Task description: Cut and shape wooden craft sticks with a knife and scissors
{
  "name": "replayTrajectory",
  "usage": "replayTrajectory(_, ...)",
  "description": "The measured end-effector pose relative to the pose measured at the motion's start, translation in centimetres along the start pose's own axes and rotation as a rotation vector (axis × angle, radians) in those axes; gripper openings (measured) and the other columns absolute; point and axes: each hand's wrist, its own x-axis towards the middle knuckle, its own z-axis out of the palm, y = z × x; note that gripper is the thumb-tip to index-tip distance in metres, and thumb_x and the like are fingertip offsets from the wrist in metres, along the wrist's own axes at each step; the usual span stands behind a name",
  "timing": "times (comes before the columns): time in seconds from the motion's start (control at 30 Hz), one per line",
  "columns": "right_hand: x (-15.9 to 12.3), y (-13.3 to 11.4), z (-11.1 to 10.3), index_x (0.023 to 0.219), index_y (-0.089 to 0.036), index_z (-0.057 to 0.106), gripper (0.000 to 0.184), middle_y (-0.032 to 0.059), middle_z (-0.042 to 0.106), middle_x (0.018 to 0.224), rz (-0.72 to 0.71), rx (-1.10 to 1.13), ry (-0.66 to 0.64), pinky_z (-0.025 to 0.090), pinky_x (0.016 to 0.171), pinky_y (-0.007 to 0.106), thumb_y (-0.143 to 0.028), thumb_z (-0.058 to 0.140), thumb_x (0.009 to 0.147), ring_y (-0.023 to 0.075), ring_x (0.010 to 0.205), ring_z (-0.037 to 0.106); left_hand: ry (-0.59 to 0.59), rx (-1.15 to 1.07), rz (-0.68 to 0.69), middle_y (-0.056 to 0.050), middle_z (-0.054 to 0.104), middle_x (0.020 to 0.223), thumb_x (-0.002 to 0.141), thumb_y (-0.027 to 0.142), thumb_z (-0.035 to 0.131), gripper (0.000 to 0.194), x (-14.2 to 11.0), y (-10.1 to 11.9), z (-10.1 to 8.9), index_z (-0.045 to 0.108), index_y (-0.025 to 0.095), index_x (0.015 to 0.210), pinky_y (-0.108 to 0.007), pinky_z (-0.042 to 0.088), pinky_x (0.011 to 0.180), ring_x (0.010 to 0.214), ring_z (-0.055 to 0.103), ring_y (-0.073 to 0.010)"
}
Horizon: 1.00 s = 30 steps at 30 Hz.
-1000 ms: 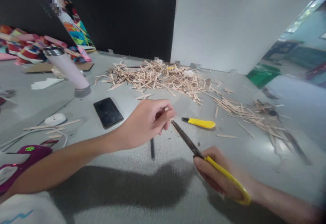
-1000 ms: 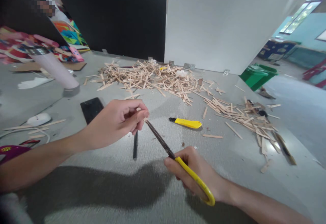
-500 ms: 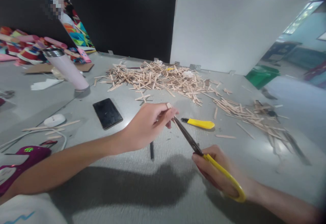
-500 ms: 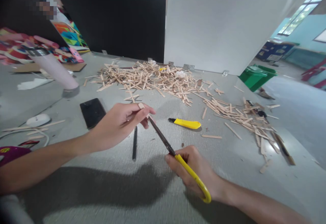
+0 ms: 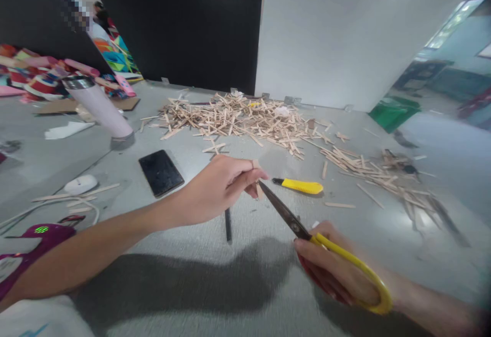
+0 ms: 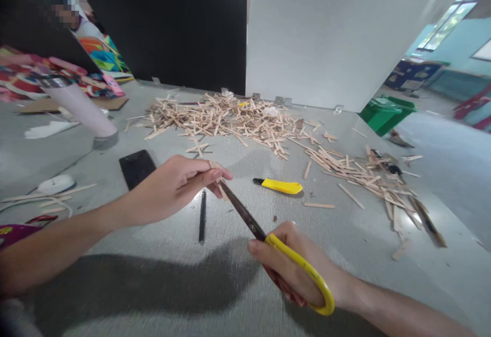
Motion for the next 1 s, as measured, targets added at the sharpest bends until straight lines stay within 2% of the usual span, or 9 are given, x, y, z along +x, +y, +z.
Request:
replayTrajectory(0.17, 0.32, -0.34, -0.03, 0.07, -0.023, 0.048, 0.071, -0.0069, 0.042, 0.054, -0.103, -0.093, 0.035, 0.031, 0.038, 0.02, -0.089, 0.057, 0.095, 0.0077, 0.042, 0.038, -0.035, -0.081, -0.058, -0.003, 0.085, 0.083, 0.118, 0.038, 0.047, 0.039, -0.13, 0.17, -0.34, 0.075, 0.016, 0.103, -0.021, 0.057, 0.073, 0.079, 0.084, -0.0137)
replayTrajectory(0.27, 0.2, -0.73, 0.13, 0.075, -0.023, 0.051, 0.069, -0.0062, 0.043, 0.06, -0.171, -0.131, 0.058, 0.032, 0.042, 0.021, -0.088, 0.055, 0.097, 0.0085, 0.048, 0.039, -0.04, -0.079, -0.043, -0.002, 0.084, 0.081, 0.118, 0.035, 0.048, 0.037, -0.2, 0.25, -0.44, 0.074, 0.016, 0.1, -0.02, 0.057, 0.073, 0.077, 0.082, -0.0121)
replayTrajectory(0.4, 0.0, -0.88, 0.45, 0.074, -0.024, 0.048, 0.069, -0.0062, 0.042, 0.059, -0.148, -0.18, 0.121, 0.033, 0.046, 0.022, -0.088, 0.05, 0.099, 0.0087, 0.049, 0.038, -0.069, -0.063, -0.003, -0.001, 0.084, 0.08, 0.118, 0.034, 0.047, 0.04, -0.18, 0.17, -0.53, 0.073, 0.016, 0.094, -0.019, 0.056, 0.071, 0.073, 0.08, -0.0106)
replayTrajectory(0.5, -0.01, -0.77, 0.45, 0.069, -0.025, 0.041, 0.071, -0.0072, 0.038, 0.056, -0.094, -0.198, 0.098, 0.031, 0.045, 0.022, -0.09, 0.049, 0.098, 0.0084, 0.047, 0.036, -0.085, -0.061, 0.001, -0.001, 0.084, 0.08, 0.118, 0.033, 0.048, 0.039, -0.13, 0.04, -0.5, 0.072, 0.017, 0.093, -0.018, 0.057, 0.072, 0.073, 0.08, -0.0104)
replayTrajectory(0.63, -0.11, -0.77, 0.26, 0.077, -0.024, 0.048, 0.072, -0.0063, 0.046, 0.058, 0.046, -0.154, 0.092, 0.034, 0.044, 0.022, -0.095, 0.049, 0.092, 0.0081, 0.045, 0.038, -0.1, -0.072, -0.04, -0.002, 0.084, 0.079, 0.117, 0.034, 0.048, 0.04, -0.21, -0.03, -0.25, 0.072, 0.017, 0.09, -0.02, 0.06, 0.072, 0.073, 0.081, -0.0125)
replayTrajectory(0.73, -0.23, -0.88, 0.24, 0.074, -0.025, 0.047, 0.073, -0.0063, 0.046, 0.055, 0.101, -0.154, 0.062, 0.035, 0.043, 0.022, -0.096, 0.05, 0.09, 0.0081, 0.044, 0.038, -0.097, -0.084, -0.071, -0.004, 0.085, 0.08, 0.117, 0.037, 0.048, 0.044, -0.36, 0.08, 0.05, 0.071, 0.018, 0.084, -0.021, 0.061, 0.072, 0.074, 0.082, -0.0141)
replayTrajectory(0.87, -0.11, -0.8, 0.42, 0.073, -0.025, 0.044, 0.071, -0.0079, 0.042, 0.052, 0.066, -0.176, 0.081, 0.035, 0.043, 0.022, -0.093, 0.048, 0.093, 0.0085, 0.044, 0.037, -0.059, -0.079, -0.099, -0.006, 0.085, 0.082, 0.117, 0.036, 0.048, 0.048, -0.47, 0.35, 0.35, 0.072, 0.017, 0.08, -0.022, 0.062, 0.073, 0.074, 0.084, -0.0153)
replayTrajectory(1.0, 0.19, -0.84, 0.46, 0.067, -0.025, 0.037, 0.069, -0.0068, 0.039, 0.052, -0.024, -0.233, 0.051, 0.029, 0.042, 0.022, -0.085, 0.049, 0.1, 0.0083, 0.044, 0.035, -0.043, -0.093, -0.09, -0.007, 0.086, 0.085, 0.117, 0.035, 0.049, 0.047, -0.55, 0.48, 0.37, 0.074, 0.016, 0.082, -0.023, 0.063, 0.075, 0.073, 0.083, -0.015)
